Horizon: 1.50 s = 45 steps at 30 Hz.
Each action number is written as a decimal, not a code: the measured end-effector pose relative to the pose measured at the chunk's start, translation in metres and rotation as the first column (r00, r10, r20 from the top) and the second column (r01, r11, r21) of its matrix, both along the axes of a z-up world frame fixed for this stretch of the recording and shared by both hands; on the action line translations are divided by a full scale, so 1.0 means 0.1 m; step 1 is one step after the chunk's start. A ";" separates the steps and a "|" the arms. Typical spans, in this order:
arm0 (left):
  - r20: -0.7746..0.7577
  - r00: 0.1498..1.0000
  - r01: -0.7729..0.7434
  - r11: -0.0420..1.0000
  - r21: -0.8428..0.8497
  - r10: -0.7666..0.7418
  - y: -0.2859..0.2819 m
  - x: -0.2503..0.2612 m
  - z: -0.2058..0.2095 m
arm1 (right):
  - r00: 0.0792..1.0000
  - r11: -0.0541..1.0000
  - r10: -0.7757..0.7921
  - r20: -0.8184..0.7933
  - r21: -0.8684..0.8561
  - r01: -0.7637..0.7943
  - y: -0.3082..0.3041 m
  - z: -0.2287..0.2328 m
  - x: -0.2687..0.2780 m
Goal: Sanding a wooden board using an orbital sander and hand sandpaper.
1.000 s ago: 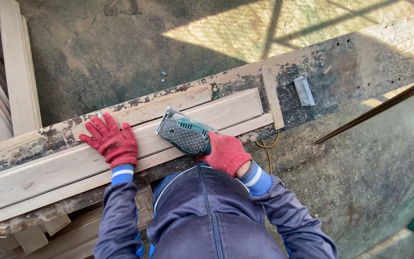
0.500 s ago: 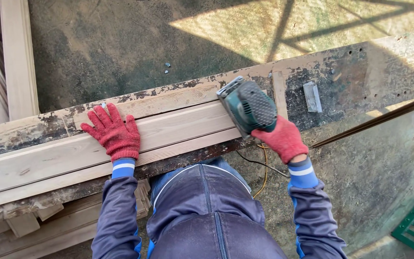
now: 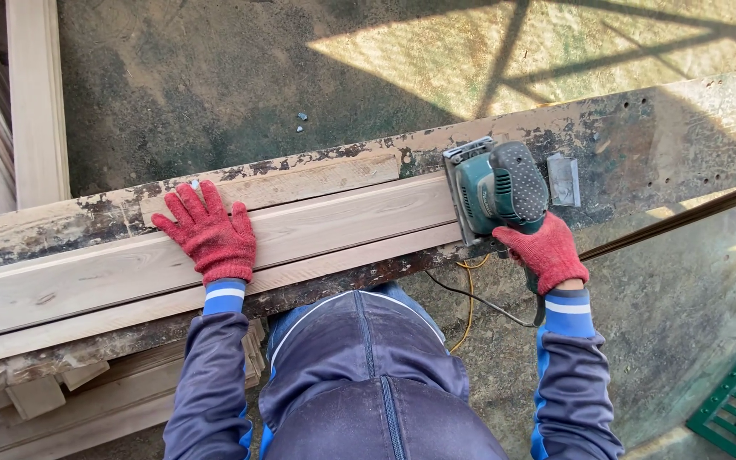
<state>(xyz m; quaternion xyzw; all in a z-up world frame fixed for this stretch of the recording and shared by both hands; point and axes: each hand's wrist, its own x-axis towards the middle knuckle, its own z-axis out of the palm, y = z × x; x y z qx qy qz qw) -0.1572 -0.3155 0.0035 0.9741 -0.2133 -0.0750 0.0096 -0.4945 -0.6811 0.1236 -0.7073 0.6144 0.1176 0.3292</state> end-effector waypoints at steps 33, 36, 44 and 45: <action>0.022 0.985 -0.165 0.980 -0.110 0.169 1.45 0.47 -0.31 | 0.550 0.554 0.826 0.127 -0.001 -0.832 2.38 -0.16 1.89; 0.027 0.988 -0.150 0.984 -0.098 0.154 1.41 0.44 -0.21 | 0.556 0.568 0.822 0.122 -0.114 -0.815 2.51 -0.22 1.93; -0.073 0.962 -0.255 0.962 0.095 0.262 1.28 0.41 0.02 | 0.784 0.777 0.620 0.010 0.132 -0.616 2.10 0.59 1.85; -0.071 0.960 -0.262 0.960 0.097 0.270 1.27 0.41 0.04 | 0.780 0.772 0.626 0.013 0.134 -0.622 2.00 0.51 1.71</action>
